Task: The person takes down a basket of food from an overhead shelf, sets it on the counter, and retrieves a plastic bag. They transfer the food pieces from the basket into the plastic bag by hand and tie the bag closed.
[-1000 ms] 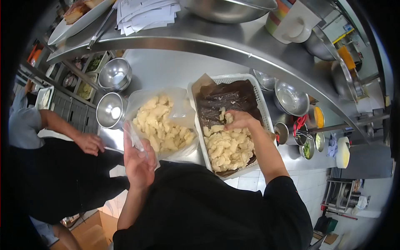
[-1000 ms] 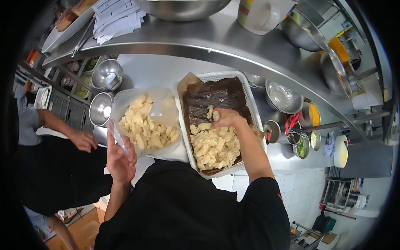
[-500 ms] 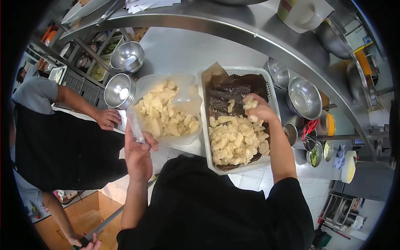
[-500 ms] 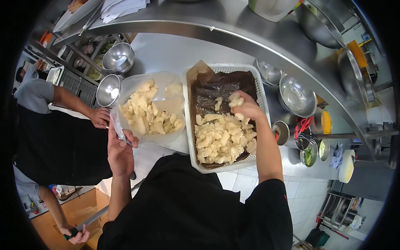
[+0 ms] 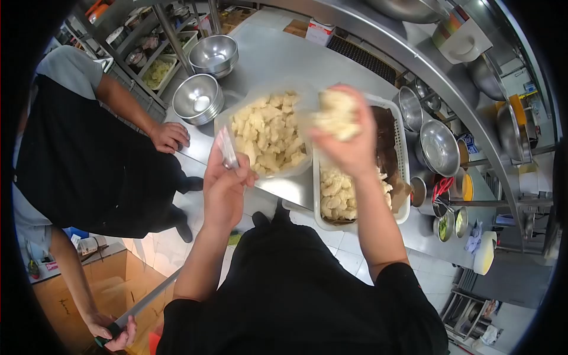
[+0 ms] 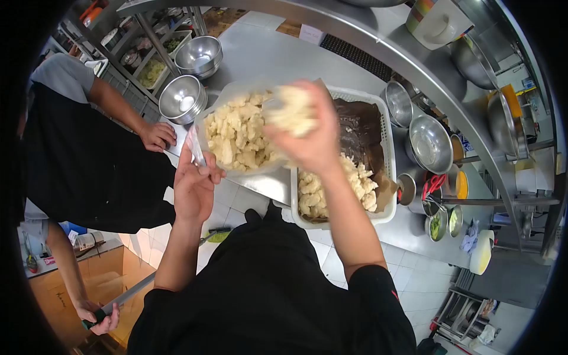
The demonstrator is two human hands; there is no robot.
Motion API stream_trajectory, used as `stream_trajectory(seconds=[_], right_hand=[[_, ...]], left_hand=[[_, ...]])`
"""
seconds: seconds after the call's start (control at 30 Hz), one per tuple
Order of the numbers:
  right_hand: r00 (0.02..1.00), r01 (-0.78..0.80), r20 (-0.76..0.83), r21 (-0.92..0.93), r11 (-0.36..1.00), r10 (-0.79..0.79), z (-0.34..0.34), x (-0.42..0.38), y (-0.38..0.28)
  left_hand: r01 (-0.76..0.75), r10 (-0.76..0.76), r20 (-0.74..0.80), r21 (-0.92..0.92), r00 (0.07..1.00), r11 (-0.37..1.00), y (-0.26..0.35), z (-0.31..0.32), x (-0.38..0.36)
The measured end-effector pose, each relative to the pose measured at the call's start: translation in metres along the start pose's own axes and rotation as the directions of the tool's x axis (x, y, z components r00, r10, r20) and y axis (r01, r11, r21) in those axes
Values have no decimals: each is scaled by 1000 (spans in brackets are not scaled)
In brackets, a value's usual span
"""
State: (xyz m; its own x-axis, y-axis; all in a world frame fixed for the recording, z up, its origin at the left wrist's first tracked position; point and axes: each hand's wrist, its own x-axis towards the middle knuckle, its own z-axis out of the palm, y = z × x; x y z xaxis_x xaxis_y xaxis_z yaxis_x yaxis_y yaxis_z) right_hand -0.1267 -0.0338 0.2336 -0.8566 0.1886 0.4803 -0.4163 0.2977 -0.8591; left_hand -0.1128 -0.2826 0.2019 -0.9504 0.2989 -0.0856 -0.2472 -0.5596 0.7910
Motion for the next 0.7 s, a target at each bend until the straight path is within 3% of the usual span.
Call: stream_trajectory(seconds=[0.03, 0.1, 0.13, 0.2, 0.23, 0.3, 0.33, 0.4, 0.43, 0.5, 0.57, 0.63, 0.7], right_hand=[[993, 98, 72, -139, 985, -89, 25, -1, -2], [925, 211, 379, -482, 850, -15, 63, 2, 9], [923, 210, 384, -479, 852, -12, 80, 2, 32], [885, 212, 414, -763, 611, 210, 104, 1, 92], [885, 217, 417, -764, 607, 208, 105, 9, 106], [840, -229, 231, -669, 708, 490, 101, 27, 122], [842, -223, 231, -673, 705, 487, 100, 39, 119], [734, -94, 297, -847, 524, 611, 91, 53, 112], [736, -93, 288, -854, 512, 613, 83, 52, 108], [808, 5, 465, -619, 785, 362, 60, 42, 97], [767, -202, 515, -372, 906, 382, 27, 29, 31], [751, -326, 493, -303, 895, 440, -19, 10, 14], [742, -288, 467, -426, 858, 481, -62, -18, 10]], left_hand=[[-22, 22, -3, -16, 1000, 1000, 1, 1, 2], [-24, 24, -7, -24, 1000, 999, 3, 1, 3], [-24, 24, -12, -33, 1000, 999, 4, 1, 2], [-29, 29, 6, -50, 1000, 998, 1, -5, 2], [-32, 33, 7, -55, 999, 998, -3, -8, 1], [-19, 20, 27, -46, 999, 999, -6, -11, -1], [-23, 24, 29, -53, 999, 998, -6, -11, -2], [-38, 38, 6, -84, 999, 996, -6, -10, -4], [-36, 37, 14, -95, 999, 995, -6, -10, -3], [-58, 58, -5, -113, 998, 992, -6, -10, -1], [-63, 65, 6, -144, 998, 988, -8, -11, 2], [-67, 70, 18, -129, 997, 989, -7, -8, 3], [-69, 72, 21, -129, 997, 989, -10, -4, 5]])
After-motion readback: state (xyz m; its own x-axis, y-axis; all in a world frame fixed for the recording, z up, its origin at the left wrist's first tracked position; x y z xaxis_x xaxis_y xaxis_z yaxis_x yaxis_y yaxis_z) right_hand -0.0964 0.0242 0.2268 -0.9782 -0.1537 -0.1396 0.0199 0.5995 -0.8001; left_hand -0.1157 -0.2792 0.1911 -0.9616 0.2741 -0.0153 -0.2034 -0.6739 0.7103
